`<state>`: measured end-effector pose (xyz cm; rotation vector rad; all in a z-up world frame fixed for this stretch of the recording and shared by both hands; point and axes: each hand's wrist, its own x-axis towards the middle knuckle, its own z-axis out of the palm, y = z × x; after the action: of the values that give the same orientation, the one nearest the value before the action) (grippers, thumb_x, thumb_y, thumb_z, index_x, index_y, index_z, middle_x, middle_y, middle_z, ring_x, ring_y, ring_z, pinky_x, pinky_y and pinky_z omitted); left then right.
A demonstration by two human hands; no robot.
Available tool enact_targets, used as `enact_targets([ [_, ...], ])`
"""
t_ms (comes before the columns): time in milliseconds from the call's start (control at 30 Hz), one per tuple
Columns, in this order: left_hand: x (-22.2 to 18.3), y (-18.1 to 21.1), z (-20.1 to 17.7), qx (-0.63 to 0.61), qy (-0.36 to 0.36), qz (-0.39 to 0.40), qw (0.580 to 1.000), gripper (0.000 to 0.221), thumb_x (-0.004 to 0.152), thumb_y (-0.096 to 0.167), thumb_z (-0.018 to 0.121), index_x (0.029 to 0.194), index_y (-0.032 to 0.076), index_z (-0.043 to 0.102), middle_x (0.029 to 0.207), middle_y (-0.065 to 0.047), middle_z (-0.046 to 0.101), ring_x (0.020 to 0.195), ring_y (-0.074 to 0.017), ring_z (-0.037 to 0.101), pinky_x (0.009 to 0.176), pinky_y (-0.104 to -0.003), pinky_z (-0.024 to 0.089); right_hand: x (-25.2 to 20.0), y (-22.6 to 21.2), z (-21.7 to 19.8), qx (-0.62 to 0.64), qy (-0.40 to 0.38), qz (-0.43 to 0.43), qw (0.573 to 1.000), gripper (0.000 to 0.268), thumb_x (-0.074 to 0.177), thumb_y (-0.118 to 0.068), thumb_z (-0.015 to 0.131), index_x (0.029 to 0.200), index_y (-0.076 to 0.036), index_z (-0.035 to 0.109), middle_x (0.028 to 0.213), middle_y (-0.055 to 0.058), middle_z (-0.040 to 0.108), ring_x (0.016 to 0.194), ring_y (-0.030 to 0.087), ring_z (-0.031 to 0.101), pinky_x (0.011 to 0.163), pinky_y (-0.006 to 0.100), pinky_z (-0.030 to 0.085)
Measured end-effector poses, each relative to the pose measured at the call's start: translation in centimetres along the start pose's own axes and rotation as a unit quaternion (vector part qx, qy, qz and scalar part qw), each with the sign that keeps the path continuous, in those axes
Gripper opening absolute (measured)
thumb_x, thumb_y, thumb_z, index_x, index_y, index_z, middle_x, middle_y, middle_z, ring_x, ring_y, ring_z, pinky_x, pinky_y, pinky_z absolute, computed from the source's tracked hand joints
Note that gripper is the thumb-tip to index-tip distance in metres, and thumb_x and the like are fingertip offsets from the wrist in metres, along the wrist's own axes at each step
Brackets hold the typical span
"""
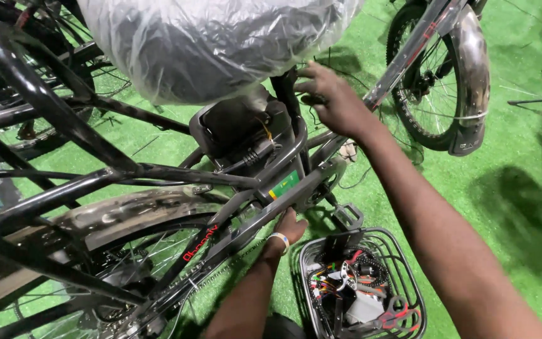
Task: Connecting electrical wires and components to the controller of an electric bicycle.
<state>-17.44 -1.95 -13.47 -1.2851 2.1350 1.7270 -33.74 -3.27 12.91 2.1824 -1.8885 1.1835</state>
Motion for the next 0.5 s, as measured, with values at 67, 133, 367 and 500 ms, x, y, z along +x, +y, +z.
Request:
enact_targets([
  [67, 3.3, -3.1, 1.1, 0.107, -0.014, 0.056, 0.993, 0.076, 0.081, 0.042, 0.053, 0.142, 0.001, 0.035, 0.147, -0.017, 0.041, 0.138, -0.0328, 0.037, 0.113, -0.051, 0.03, -0.9, 3.1, 3.4, -0.074, -0.055, 0.014, 0.996, 0.037, 0.086, 0.003, 0.062, 0.122, 0.01, 0.056, 0.134, 0.033, 0.048, 0.126, 0.053, 0.04, 0.106, 0.061, 0.034],
  [133, 6.8, -4.8, 2.0, 0.114, -0.014, 0.057, 0.992, 0.073, 0.083, 0.04, 0.054, 0.142, -0.001, 0.037, 0.146, -0.019, 0.043, 0.138, -0.0345, 0.037, 0.113, -0.053, 0.029, -3.4, 7.8, 7.1, 0.022, -0.051, 0.049, 0.997, 0.039, 0.086, -0.002, 0.06, 0.124, 0.006, 0.056, 0.132, 0.032, 0.05, 0.127, 0.051, 0.04, 0.108, 0.059, 0.032],
  [367, 13.0, -8.4, 3.8, 0.055, -0.053, 0.047, 0.996, 0.07, 0.09, 0.047, 0.051, 0.143, 0.003, 0.04, 0.144, -0.014, 0.047, 0.136, -0.0323, 0.04, 0.115, -0.051, 0.026, -7.1, 10.8, 11.1, 0.07, 0.12, 0.195, 0.971, 0.013, 0.089, -0.012, 0.066, 0.101, -0.013, 0.069, 0.1, 0.009, 0.07, 0.096, 0.027, 0.067, 0.087, 0.037, 0.052],
  [500, 12.7, -7.2, 3.4, -0.129, -0.071, 0.016, 0.989, 0.066, 0.092, 0.04, 0.054, 0.143, 0.0, 0.039, 0.144, -0.015, 0.046, 0.135, -0.0334, 0.04, 0.116, -0.049, 0.026, -6.6, 9.7, 10.6, 0.09, 0.167, 0.208, 0.959, 0.013, 0.085, -0.013, 0.073, 0.097, -0.013, 0.071, 0.096, 0.006, 0.07, 0.089, 0.019, 0.066, 0.083, 0.033, 0.053],
])
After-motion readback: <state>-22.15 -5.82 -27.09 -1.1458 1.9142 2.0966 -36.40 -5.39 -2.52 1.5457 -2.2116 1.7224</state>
